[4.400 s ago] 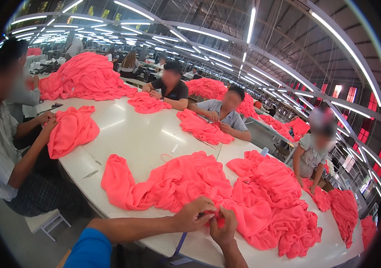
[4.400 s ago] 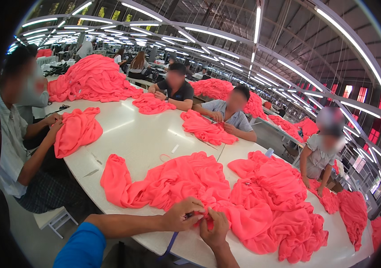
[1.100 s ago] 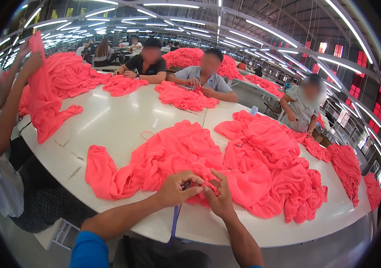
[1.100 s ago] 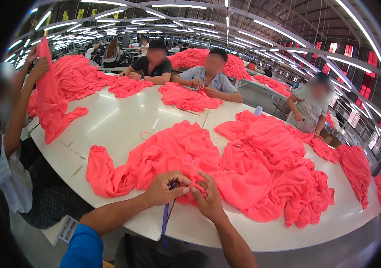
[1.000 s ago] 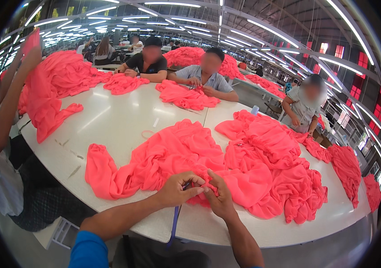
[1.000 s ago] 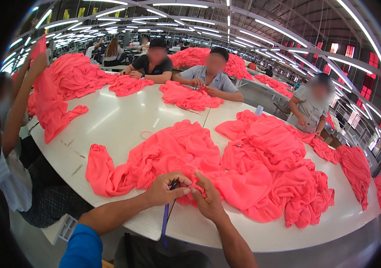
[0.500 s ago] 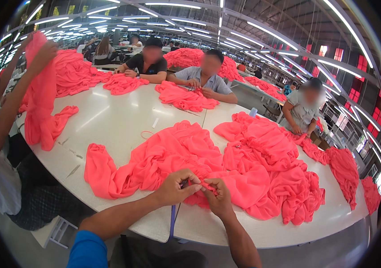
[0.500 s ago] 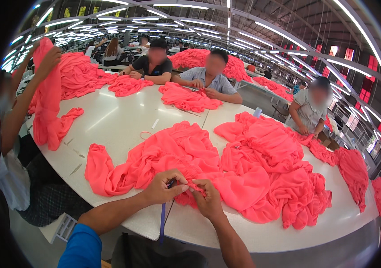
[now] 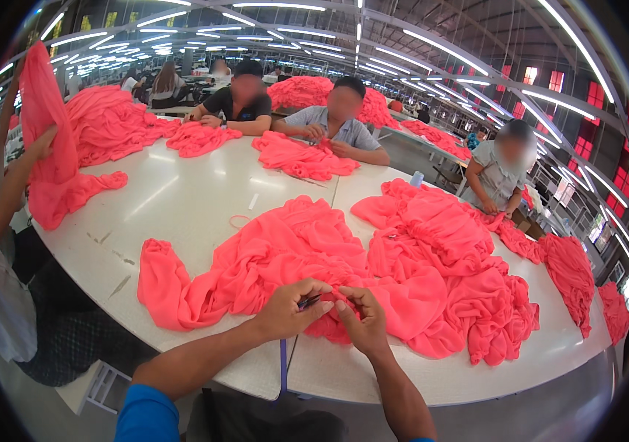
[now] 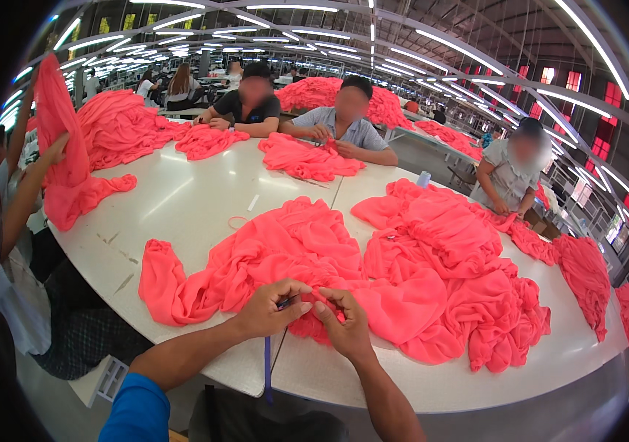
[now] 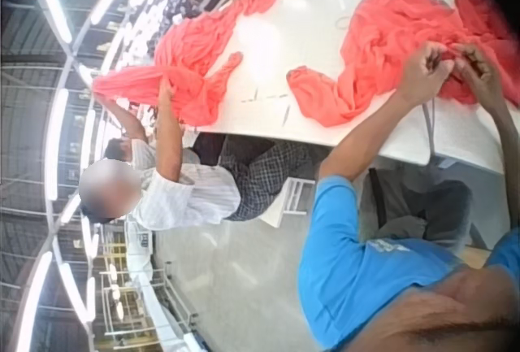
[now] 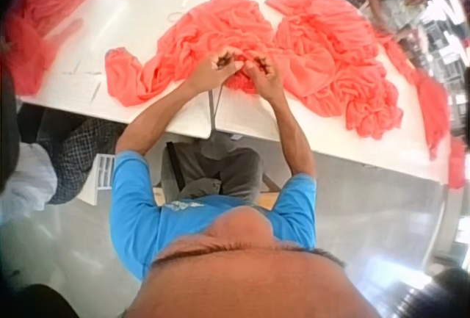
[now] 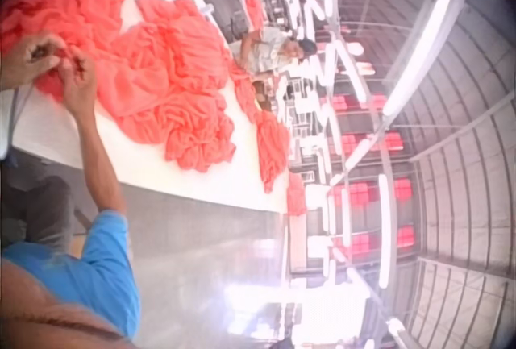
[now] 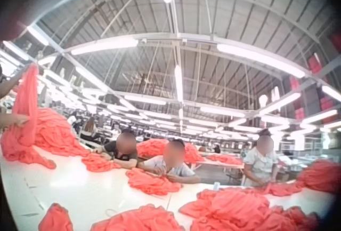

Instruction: The person trims loose threads from pink garments using small scissors. The person repeatedly picks up garments, snips threads, and places them back on the table.

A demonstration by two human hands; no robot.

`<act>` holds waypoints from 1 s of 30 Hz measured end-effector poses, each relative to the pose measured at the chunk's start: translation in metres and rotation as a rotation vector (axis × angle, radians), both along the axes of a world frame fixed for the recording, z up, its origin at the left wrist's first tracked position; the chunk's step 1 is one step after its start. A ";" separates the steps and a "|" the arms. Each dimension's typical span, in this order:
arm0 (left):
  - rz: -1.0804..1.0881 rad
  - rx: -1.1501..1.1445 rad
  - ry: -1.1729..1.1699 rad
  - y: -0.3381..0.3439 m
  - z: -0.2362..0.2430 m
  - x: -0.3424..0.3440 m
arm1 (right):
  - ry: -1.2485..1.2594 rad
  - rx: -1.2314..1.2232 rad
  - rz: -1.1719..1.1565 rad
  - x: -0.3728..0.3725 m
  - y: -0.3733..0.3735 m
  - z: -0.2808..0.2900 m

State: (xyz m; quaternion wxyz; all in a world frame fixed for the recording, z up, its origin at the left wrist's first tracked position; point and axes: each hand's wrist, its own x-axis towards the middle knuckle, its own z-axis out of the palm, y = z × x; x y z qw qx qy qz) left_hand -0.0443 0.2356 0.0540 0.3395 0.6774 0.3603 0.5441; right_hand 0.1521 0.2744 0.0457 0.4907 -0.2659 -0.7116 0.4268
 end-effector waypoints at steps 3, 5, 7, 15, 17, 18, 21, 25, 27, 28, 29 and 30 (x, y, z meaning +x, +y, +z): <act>0.045 0.012 0.008 0.000 -0.001 0.000 | -0.047 -0.041 -0.004 0.003 0.003 -0.004; 0.069 0.067 0.066 -0.002 0.001 0.001 | -0.033 -0.042 0.002 0.002 0.001 -0.002; 0.082 0.100 0.097 -0.002 -0.001 0.001 | -0.042 -0.038 0.025 0.002 -0.004 -0.001; 0.132 0.213 0.174 0.007 -0.014 -0.004 | -0.213 0.219 -0.056 0.001 -0.004 0.001; 0.129 0.270 0.183 0.010 -0.016 -0.005 | -0.261 0.329 -0.102 0.001 0.000 -0.003; 0.127 0.298 0.187 0.011 -0.016 -0.005 | -0.266 0.342 -0.113 0.000 0.000 -0.001; 0.134 0.272 0.168 0.008 -0.012 -0.004 | -0.274 0.355 -0.144 -0.001 0.001 -0.002; 0.143 0.292 0.153 0.004 -0.005 -0.001 | -0.274 0.376 -0.197 0.004 0.002 -0.005; 0.159 0.274 0.137 0.004 -0.006 0.000 | -0.279 0.458 -0.234 0.004 0.003 -0.002; 0.162 0.257 0.153 0.002 -0.004 0.001 | -0.278 0.518 -0.259 0.004 0.004 -0.002; 0.163 0.241 0.169 0.000 -0.002 0.001 | -0.278 0.578 -0.285 0.004 0.004 -0.001; 0.165 0.225 0.185 -0.003 0.000 0.001 | -0.275 0.605 -0.290 0.005 0.004 0.000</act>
